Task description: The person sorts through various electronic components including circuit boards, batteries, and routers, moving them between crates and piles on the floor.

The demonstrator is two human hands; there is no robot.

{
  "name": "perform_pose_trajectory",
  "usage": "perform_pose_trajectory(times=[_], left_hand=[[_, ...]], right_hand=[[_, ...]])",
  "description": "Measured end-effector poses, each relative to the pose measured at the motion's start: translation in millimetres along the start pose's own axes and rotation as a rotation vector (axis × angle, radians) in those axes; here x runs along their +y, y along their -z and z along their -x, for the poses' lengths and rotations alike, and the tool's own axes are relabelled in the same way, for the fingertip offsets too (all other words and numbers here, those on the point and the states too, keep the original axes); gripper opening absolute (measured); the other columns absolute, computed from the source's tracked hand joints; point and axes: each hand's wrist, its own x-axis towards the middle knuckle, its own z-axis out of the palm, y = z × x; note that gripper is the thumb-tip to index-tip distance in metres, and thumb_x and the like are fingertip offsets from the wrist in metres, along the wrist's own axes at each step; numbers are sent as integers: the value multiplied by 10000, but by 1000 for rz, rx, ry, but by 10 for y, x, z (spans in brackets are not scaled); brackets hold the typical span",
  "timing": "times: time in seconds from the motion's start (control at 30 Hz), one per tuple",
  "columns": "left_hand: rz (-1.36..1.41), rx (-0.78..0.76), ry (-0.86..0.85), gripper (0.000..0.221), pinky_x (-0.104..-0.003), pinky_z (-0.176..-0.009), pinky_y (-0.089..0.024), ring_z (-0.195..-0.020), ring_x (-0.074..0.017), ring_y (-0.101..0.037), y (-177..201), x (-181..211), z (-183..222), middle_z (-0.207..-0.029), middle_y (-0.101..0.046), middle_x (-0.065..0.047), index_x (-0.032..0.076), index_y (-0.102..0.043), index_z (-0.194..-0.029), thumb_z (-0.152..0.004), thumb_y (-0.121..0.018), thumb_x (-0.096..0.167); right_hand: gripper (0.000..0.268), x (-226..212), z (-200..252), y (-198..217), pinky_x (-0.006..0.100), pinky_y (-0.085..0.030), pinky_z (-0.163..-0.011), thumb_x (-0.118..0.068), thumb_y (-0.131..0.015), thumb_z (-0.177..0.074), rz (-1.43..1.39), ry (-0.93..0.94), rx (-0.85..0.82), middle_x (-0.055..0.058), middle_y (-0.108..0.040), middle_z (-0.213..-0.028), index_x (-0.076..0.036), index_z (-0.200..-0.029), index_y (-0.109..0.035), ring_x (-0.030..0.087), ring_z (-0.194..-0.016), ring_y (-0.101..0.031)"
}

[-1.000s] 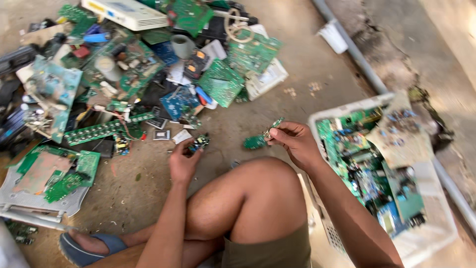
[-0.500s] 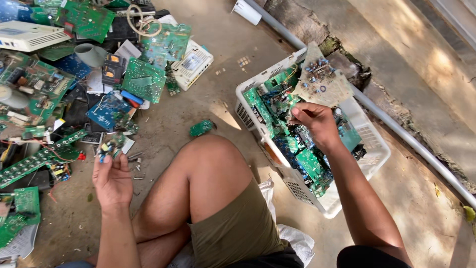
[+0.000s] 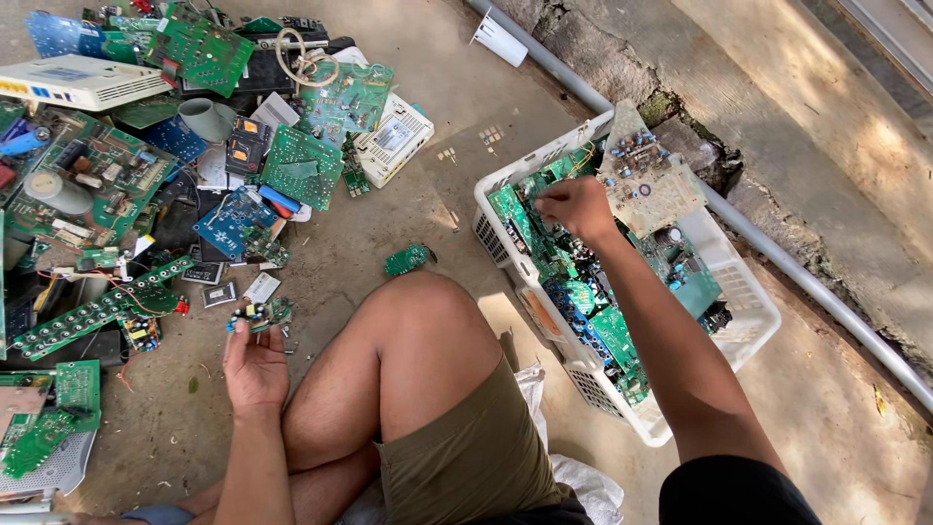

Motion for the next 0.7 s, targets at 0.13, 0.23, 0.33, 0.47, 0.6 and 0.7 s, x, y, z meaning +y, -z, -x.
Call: perform_pose_trajectory(times=[0.13,0.23,0.33,0.47,0.6,0.7], left_hand=[[-44,10,-24,175,-253,-905,-682,-887,-120,-776,-12,-55,-33,-1062,-775,-5,138,-733,-1154,-985,-691,151],[-80,12,-55,118,-278,-875,-695,-869,-137,-781,-41,-144,-58,-985,-768,-21,139,-730,-1034,-973,-683,50],[-119,56,-133,158,-295,-837,-693,-854,-147,-773,-129,-146,-68,-938,-761,-11,149,-707,-998,-910,-752,26],[-115,-111,-113,244,-297,-822,-682,-915,-180,-772,-444,55,55,-1013,-768,-70,106,-697,-1091,-879,-760,4],[-129,-262,-110,346,-268,-789,-670,-964,-207,-769,-705,282,204,-1132,-764,-137,28,-687,-1212,-873,-753,13],[-126,-315,-115,423,-274,-760,-678,-975,-233,-769,-648,342,221,-1174,-748,-190,-17,-678,-1270,-856,-760,10]], right_hand=[[168,83,-351,-86,364,-619,-596,-4,-752,-901,173,54,-45,217,-729,-770,82,-1045,-754,273,-638,-746],[142,195,-476,-144,417,-641,-625,-51,-820,-852,316,90,-31,194,-743,-772,16,-974,-794,342,-673,-746],[144,354,-490,-260,499,-573,-843,-288,-819,-828,617,253,42,95,-776,-851,-175,-917,-817,406,-906,-724],[88,-59,-217,-397,456,-582,-800,-181,-810,-926,525,238,122,116,-760,-848,-128,-996,-808,363,-839,-735],[137,-896,236,-761,309,-573,-799,-214,-818,-981,87,136,63,96,-740,-818,-194,-1115,-798,188,-811,-734],[208,-1665,637,-1247,448,-629,-820,-126,-791,-933,-253,143,-288,257,-771,-908,22,-1078,-777,280,-859,-753]])
